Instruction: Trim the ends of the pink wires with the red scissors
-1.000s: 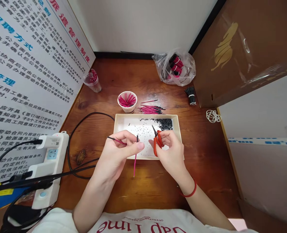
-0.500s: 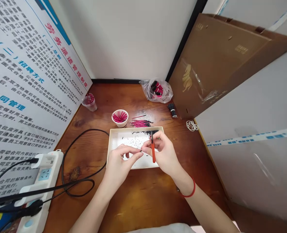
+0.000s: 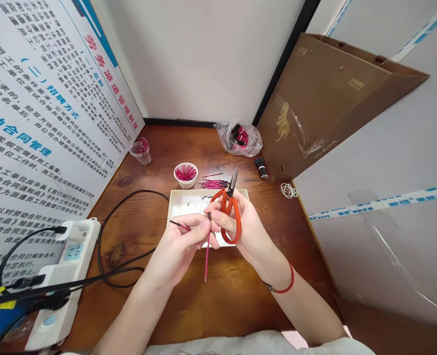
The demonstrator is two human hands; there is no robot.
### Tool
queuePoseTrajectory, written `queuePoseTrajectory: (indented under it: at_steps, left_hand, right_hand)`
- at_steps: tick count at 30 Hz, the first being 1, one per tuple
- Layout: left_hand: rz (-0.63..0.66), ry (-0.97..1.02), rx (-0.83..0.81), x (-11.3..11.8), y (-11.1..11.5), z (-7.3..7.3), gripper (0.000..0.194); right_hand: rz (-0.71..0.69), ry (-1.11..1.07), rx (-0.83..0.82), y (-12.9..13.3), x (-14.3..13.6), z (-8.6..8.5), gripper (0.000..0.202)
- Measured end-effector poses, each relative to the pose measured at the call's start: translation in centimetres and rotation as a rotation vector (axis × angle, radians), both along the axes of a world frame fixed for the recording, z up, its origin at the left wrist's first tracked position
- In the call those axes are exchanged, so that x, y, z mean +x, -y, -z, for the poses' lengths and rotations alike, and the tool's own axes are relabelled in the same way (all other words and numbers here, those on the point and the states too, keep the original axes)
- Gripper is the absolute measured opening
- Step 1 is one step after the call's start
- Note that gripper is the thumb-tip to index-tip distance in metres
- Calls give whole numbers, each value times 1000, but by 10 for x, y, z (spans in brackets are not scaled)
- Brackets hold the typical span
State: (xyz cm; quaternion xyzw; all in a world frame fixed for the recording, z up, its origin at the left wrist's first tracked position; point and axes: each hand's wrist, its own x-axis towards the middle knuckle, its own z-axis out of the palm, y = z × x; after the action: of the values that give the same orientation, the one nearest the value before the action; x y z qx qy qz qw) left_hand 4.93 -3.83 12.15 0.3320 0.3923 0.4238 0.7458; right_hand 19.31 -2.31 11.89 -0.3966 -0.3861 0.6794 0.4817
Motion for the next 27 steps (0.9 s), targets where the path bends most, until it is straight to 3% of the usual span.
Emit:
queuePoseTrajectory:
  at_steps: [7,15,27]
  left_hand:
    - [6,13,6,-4,8,-7,35]
    - [-88,24,30,-3,8,-9,35]
    - [-104,-49,54,-3,6,-10,38]
  right_hand:
    - [-92,-8,15,6,1,-8,46]
    - [-92,32,42,6,-1,-12,48]
    - [-71,99,56,6,0,-14,46]
